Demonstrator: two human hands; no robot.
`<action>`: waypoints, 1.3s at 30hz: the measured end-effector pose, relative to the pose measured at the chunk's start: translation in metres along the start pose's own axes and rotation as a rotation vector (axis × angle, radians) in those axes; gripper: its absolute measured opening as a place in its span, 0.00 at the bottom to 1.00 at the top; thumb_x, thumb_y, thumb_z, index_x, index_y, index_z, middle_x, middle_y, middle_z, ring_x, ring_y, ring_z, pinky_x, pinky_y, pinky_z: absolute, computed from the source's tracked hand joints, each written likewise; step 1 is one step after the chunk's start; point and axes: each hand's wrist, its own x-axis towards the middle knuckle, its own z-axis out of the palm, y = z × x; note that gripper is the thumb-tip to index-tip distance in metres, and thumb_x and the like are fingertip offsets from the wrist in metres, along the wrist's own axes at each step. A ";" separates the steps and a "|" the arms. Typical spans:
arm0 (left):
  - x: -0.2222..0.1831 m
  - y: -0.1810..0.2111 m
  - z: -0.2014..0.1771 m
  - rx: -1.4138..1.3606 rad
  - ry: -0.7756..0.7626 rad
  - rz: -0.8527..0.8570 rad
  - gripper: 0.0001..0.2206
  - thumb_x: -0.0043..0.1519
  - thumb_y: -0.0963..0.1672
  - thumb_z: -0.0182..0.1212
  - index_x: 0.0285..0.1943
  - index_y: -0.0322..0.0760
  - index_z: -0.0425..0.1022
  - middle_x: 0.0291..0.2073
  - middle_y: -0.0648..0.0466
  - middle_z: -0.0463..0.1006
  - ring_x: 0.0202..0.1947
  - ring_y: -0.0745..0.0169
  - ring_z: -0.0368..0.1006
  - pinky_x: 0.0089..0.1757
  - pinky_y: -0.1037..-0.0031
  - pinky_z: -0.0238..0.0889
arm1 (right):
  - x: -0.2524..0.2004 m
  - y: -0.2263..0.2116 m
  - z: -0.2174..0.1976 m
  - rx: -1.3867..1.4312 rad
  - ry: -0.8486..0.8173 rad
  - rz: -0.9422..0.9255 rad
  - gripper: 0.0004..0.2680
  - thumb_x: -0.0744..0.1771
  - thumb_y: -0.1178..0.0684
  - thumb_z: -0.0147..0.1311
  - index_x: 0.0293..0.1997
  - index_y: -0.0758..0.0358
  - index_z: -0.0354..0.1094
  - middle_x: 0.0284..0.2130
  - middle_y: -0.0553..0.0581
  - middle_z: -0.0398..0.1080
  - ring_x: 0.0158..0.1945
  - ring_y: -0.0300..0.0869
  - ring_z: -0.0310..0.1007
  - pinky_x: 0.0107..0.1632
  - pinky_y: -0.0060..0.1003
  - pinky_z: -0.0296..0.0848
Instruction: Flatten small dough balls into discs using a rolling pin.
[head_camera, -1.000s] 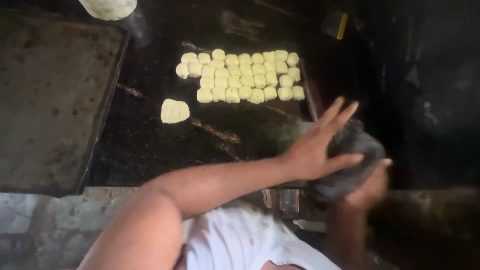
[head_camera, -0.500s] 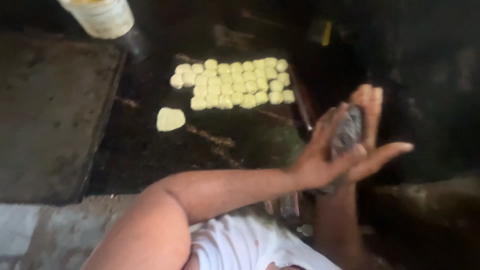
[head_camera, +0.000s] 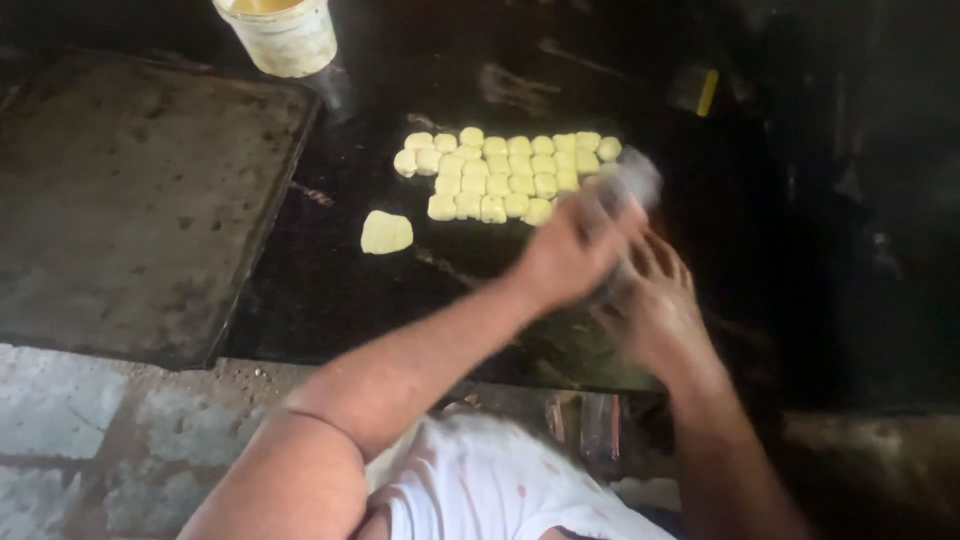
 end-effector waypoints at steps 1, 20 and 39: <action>-0.014 -0.010 0.010 0.443 0.101 0.434 0.26 0.64 0.60 0.52 0.54 0.40 0.76 0.49 0.46 0.80 0.50 0.50 0.76 0.49 0.60 0.71 | -0.005 0.015 0.032 -0.181 -0.018 -0.062 0.17 0.61 0.47 0.61 0.52 0.61 0.76 0.59 0.67 0.68 0.63 0.60 0.61 0.60 0.57 0.58; -0.025 -0.148 0.007 -0.491 -0.165 -0.319 0.39 0.79 0.60 0.35 0.47 0.10 0.61 0.38 0.17 0.61 0.39 0.29 0.59 0.48 0.42 0.56 | 0.030 -0.028 0.058 0.600 0.588 -0.087 0.16 0.77 0.43 0.38 0.55 0.68 0.68 0.48 0.63 0.71 0.56 0.53 0.69 0.63 0.48 0.66; -0.226 -0.090 -0.229 1.509 0.152 0.042 0.27 0.64 0.48 0.59 0.69 0.25 0.72 0.73 0.33 0.61 0.73 0.32 0.50 0.66 0.47 0.49 | -0.094 0.152 0.064 -0.047 0.166 0.265 0.18 0.77 0.45 0.49 0.67 0.75 0.65 0.60 0.76 0.69 0.65 0.65 0.69 0.69 0.54 0.67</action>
